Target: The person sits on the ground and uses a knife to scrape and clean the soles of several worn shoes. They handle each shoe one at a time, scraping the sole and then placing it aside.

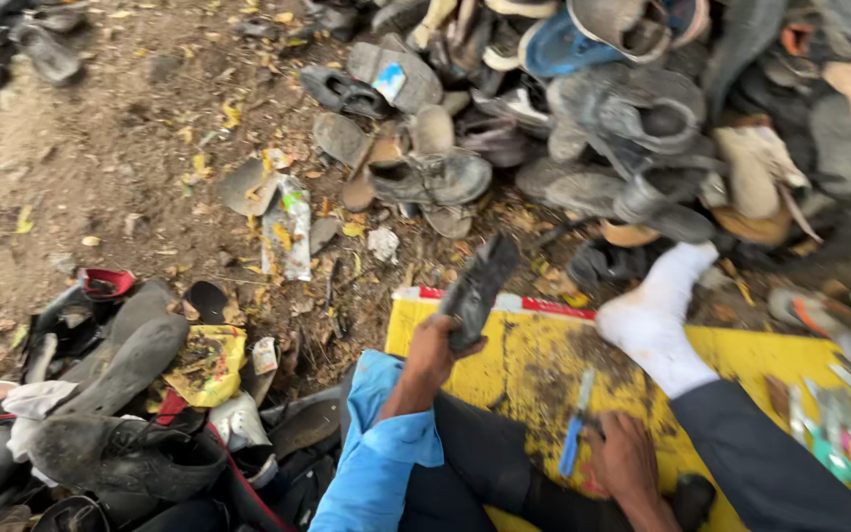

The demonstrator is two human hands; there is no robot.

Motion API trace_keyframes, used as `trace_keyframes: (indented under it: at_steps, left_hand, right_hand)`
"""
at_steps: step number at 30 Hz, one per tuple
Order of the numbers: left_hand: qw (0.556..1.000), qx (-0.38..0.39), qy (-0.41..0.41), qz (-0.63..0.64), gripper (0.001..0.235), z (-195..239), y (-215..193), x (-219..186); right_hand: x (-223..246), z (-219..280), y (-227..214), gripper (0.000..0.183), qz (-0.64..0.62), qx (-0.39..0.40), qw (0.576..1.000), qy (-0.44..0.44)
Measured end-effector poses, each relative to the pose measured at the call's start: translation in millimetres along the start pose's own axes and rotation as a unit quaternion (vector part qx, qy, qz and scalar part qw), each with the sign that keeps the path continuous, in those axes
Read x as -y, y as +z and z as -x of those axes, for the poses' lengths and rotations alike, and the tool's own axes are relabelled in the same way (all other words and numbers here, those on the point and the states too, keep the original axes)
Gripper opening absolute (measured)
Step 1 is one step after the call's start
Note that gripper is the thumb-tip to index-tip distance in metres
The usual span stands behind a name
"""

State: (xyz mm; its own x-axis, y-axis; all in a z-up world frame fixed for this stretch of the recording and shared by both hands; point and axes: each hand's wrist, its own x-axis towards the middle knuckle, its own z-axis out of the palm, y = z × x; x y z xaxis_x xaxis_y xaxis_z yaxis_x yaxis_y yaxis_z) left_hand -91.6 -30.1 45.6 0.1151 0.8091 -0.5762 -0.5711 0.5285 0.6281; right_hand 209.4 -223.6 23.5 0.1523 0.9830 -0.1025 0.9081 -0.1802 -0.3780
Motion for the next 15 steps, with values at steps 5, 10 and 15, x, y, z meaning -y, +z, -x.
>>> trace_keyframes:
  at_steps: [5, 10, 15]
  left_hand:
    - [0.991, -0.062, -0.068, 0.101, 0.033, 22.4, 24.8, 96.2]
    - [0.945, 0.116, -0.075, -0.298, 0.032, 57.5, 52.0, 140.3]
    - [0.651, 0.137, 0.296, -0.685, 0.023, 37.0, 48.0, 108.5]
  right_hand:
    - [-13.3, -6.7, -14.9, 0.023, 0.044, -0.102, 0.993, 0.044]
    - [12.0, -6.1, -34.1, 0.03, 0.095, -0.215, 0.972, 0.017]
    - [39.5, 18.1, -24.6, 0.029, 0.035, -0.078, 0.996, 0.028]
